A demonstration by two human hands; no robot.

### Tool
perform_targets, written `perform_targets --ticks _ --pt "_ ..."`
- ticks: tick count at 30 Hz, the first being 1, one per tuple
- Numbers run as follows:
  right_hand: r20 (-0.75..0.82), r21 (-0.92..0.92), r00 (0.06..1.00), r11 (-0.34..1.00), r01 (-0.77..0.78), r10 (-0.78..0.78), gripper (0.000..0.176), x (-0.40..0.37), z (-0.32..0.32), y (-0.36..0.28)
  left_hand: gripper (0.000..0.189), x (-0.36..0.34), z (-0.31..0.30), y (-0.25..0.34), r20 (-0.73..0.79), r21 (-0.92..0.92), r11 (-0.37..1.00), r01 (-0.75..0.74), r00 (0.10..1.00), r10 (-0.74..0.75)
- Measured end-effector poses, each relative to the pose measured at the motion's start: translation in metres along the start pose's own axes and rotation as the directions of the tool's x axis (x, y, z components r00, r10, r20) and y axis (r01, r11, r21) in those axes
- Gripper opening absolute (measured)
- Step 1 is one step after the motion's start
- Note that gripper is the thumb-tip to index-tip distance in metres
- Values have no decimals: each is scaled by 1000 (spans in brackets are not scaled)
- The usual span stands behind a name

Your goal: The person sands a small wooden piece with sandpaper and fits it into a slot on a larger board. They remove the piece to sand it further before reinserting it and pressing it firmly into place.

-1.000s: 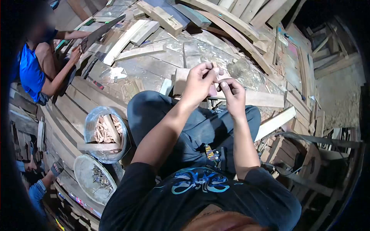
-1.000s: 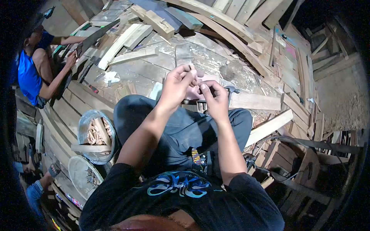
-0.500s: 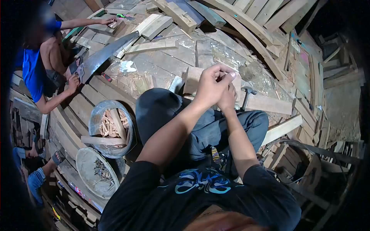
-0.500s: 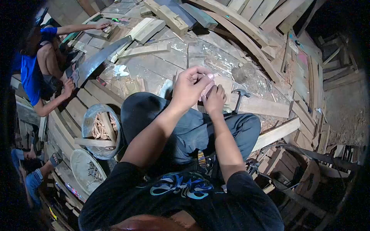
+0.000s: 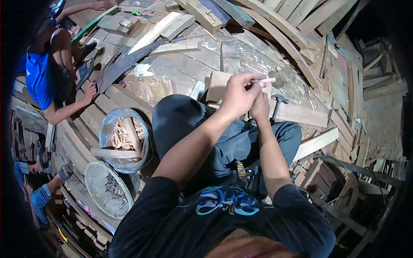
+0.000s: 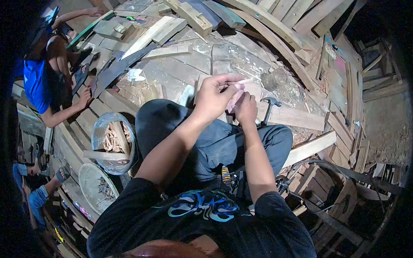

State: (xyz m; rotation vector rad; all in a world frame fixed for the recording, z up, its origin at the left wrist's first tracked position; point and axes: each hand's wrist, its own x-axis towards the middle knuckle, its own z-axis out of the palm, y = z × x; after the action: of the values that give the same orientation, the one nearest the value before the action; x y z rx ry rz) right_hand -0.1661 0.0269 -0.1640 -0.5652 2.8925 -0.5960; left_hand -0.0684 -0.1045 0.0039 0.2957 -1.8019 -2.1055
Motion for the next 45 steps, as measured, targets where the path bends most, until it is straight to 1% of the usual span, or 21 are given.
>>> perform_targets --ticks 1,9,12,13,14,17,18,19,20,21,23,25,27,29,30,32,34,37,40,43,45 --pt "18 -24 999 999 -36 37 70 -3 -6 -5 20 2 1 -4 2 -42 998 -46 999 46" --pt "-12 -18 999 999 -46 45 49 -12 -2 4 19 -1 1 -1 1 -62 998 29 1000 -29" --pt "-9 1 1000 1000 8 -8 40 -20 -12 -2 18 -1 2 -4 -20 -82 996 32 999 -34" --pt "-87 -35 991 995 95 -97 28 -25 -10 0 20 0 2 -4 -10 -64 998 14 1000 -15" --pt "-31 155 996 984 90 -86 25 -28 -10 5 21 -1 1 -3 0 -46 999 -3 1000 3" --pt "176 620 981 783 -50 -77 19 -31 -10 25 23 -1 0 -2 20 -56 997 61 998 -60" --pt "185 754 980 650 -95 -71 21 -36 -15 21 24 -1 0 -2 26 -69 993 101 995 -99" --pt "192 860 979 493 -136 -65 24 -43 -29 10 22 -2 1 3 7 -3 999 35 999 -35" --pt "199 933 978 316 -170 -60 27 -50 -44 -2 21 -2 2 2 -15 -7 1000 17 1000 -17" --pt "220 938 976 277 -210 -6 32 -56 -59 -13 20 -2 3 0 -36 -11 1000 -2 999 2" --pt "197 979 980 57 -197 4 28 -57 -65 -14 14 -3 7 0 -77 -44 999 -27 997 23" --pt "177 978 984 -108 -180 -39 27 -55 -75 -15 13 -1 8 -12 -66 136 979 -154 984 164" --pt "125 986 992 -116 -124 4 26 -54 -88 -29 11 -2 6 -11 -40 393 880 -267 951 307" --pt "45 993 996 -116 -35 80 26 -53 -95 -48 12 -6 8 1 -48 426 852 -303 933 356" --pt "52 999 998 -15 -52 39 30 -54 -100 -45 14 -6 7 1 -17 437 840 -321 931 365" --pt "-74 997 995 -34 76 62 33 -57 -113 -63 20 -5 7 -2 37 485 775 -404 896 443" --pt "-23 985 996 -166 36 81 30 -62 -114 -67 23 -7 8 1 106 502 679 -535 818 565" --pt "35 917 998 -396 -53 -51 26 -70 -124 -75 29 -7 7 -7 169 553 595 -583 778 605" --pt "18 890 997 -453 -52 -80 26 -76 -133 -78 28 -8 8 -9 190 549 560 -621 745 639" --pt "-57 957 997 -282 71 58 31 -77 -130 -80 27 -13 15 0 183 531 573 -624 745 642" --pt "-103 979 992 -170 114 72 34 -78 -131 -79 30 -15 17 0 180 540 575 -615 752 634"
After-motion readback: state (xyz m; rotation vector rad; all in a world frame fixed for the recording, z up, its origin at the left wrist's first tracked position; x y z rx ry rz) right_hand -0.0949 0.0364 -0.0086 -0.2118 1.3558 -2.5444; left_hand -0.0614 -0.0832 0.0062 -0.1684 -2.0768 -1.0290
